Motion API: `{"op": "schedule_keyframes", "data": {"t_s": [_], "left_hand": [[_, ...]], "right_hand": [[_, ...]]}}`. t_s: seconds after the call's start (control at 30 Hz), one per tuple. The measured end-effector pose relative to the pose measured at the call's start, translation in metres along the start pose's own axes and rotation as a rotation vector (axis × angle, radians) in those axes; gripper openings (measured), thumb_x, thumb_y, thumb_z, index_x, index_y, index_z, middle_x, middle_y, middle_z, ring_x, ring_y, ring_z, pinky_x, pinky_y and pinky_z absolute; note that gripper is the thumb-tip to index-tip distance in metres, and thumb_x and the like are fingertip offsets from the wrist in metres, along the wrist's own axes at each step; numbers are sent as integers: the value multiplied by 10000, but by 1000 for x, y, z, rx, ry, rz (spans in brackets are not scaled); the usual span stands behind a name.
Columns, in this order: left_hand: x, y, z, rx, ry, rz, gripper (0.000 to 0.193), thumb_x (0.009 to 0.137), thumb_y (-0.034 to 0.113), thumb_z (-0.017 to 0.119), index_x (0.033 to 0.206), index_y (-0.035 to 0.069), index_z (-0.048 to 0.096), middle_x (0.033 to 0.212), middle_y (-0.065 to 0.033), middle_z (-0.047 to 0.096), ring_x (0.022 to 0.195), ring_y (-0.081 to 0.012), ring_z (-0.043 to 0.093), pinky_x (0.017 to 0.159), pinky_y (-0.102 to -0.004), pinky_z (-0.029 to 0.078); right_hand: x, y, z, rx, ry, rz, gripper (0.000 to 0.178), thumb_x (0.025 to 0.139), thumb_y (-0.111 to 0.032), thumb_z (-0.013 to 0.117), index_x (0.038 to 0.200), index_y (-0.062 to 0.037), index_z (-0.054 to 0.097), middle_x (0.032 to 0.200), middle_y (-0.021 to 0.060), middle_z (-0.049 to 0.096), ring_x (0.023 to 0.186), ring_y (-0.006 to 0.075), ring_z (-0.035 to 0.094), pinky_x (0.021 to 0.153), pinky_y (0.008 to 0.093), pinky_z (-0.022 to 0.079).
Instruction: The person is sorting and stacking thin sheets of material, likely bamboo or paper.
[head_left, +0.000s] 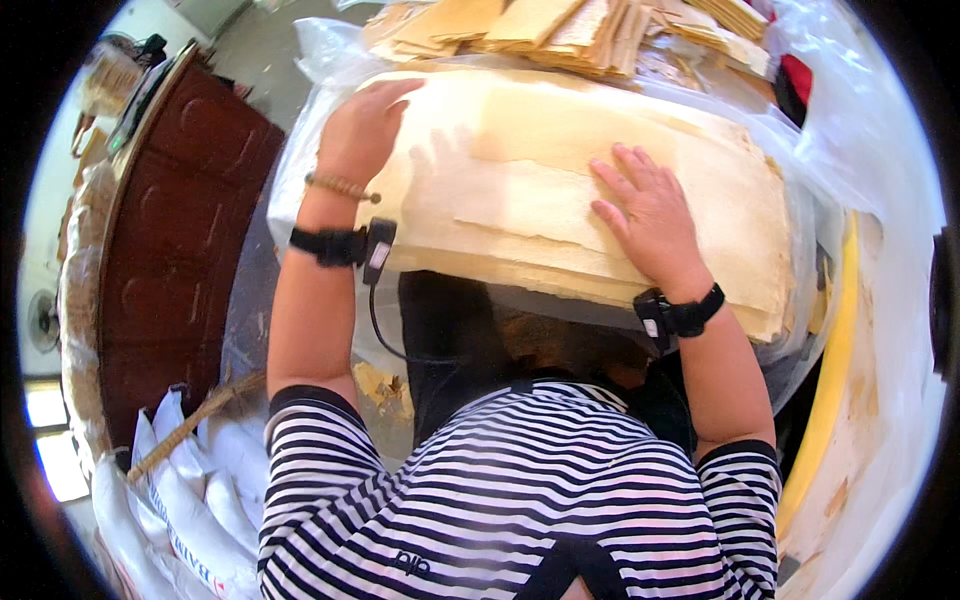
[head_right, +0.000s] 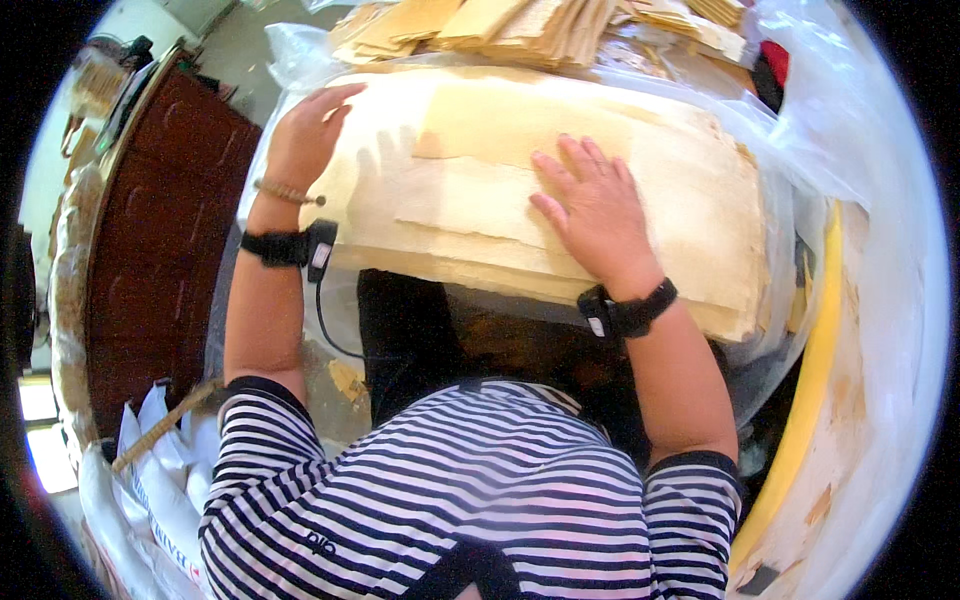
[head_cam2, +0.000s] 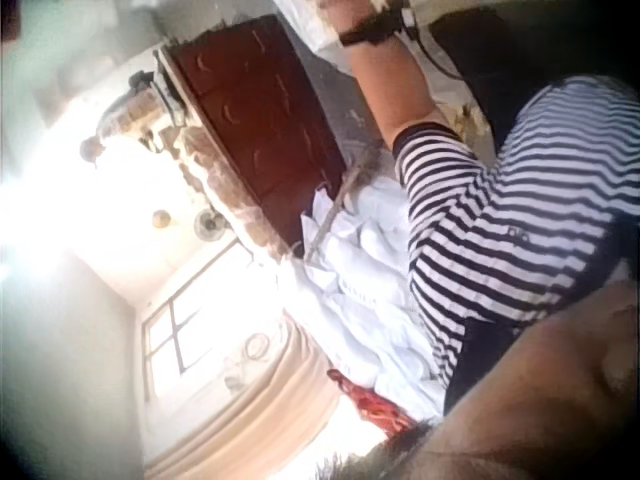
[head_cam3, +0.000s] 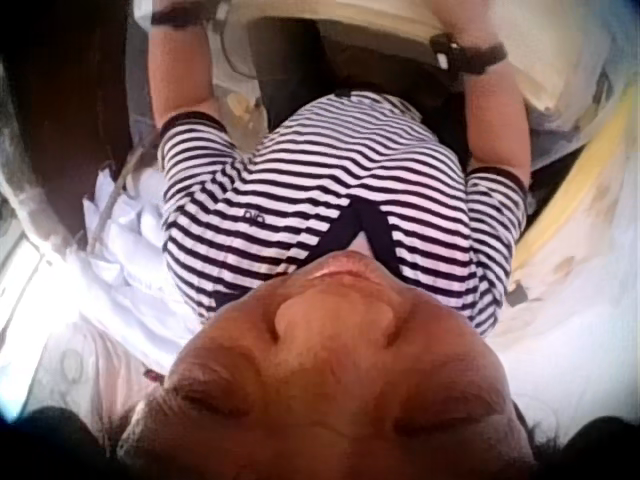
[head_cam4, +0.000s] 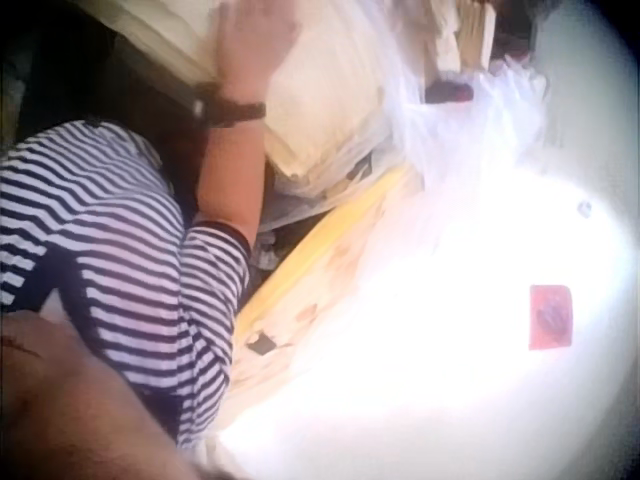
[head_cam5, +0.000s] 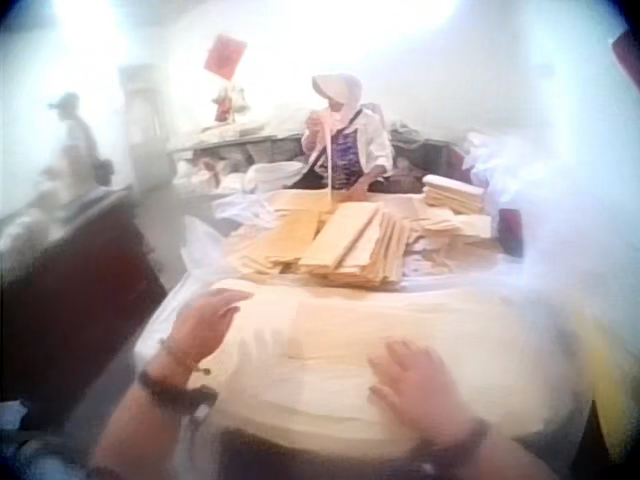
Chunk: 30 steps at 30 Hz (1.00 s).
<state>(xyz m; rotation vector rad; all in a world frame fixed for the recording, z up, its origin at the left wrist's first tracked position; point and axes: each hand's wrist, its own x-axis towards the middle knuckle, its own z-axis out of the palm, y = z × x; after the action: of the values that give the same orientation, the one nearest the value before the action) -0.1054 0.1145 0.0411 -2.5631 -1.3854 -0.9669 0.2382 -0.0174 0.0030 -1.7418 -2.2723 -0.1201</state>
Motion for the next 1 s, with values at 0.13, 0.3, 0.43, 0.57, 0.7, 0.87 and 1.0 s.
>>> {"op": "schedule_keyframes", "data": {"t_s": [0.13, 0.3, 0.43, 0.57, 0.7, 0.87, 1.0], "left_hand": [[-98, -29, -38, -187, 321, -533, 233, 987, 144, 601, 1179, 55, 698, 953, -91, 756, 775, -158, 710, 691, -283, 564], [-196, -26, -29, -653, 381, -1180, 269, 1012, 317, 583, 1068, 72, 680, 876, -48, 709, 692, -99, 649, 560, -232, 486], [-194, -7, -24, -958, 416, -1228, 369, 1001, 401, 584, 1108, 56, 659, 884, -28, 660, 685, -97, 617, 537, -234, 462], [-170, -15, -21, -497, 505, -1096, 362, 960, 349, 673, 1028, -6, 685, 819, -27, 679, 653, -79, 596, 575, -233, 466], [-170, -32, -17, -489, 401, -1059, 321, 899, 314, 745, 954, -1, 719, 780, -18, 663, 667, -85, 578, 588, -251, 466], [-145, -4, -29, 26, 641, -560, 240, 918, 236, 733, 920, -1, 694, 963, -61, 692, 716, -154, 641, 677, -293, 533], [-124, 10, -22, -970, 637, -830, 230, 954, 236, 692, 998, 13, 663, 986, -72, 692, 737, -170, 654, 657, -299, 563]], "right_hand": [[-2, 4, 7, -44, 60, -3, 477, 989, -451, 543, 1416, -239, 560, 1528, 104, 457, 1441, 288, 380, 1181, 488, 272], [-1, 6, 5, 25, 64, -18, 449, 986, -397, 566, 1401, -225, 584, 1512, 107, 474, 1424, 309, 395, 1178, 494, 270], [-2, 5, 5, 52, 62, -25, 449, 983, -393, 573, 1397, -221, 588, 1512, 105, 475, 1423, 310, 396, 1175, 491, 275], [-2, 5, 8, 50, 97, -46, 453, 976, -388, 583, 1386, -197, 598, 1506, 111, 483, 1409, 321, 410, 1160, 483, 293], [-3, 7, 7, 71, 115, -60, 445, 972, -382, 589, 1366, -179, 614, 1492, 118, 497, 1392, 327, 428, 1140, 473, 316], [4, 7, 11, 39, 109, -52, 440, 974, -398, 581, 1361, -191, 615, 1482, 119, 506, 1390, 325, 430, 1139, 466, 315], [0, 10, 12, 39, 133, -38, 453, 978, -443, 563, 1375, -229, 603, 1490, 108, 500, 1401, 311, 422, 1152, 498, 296]]}}
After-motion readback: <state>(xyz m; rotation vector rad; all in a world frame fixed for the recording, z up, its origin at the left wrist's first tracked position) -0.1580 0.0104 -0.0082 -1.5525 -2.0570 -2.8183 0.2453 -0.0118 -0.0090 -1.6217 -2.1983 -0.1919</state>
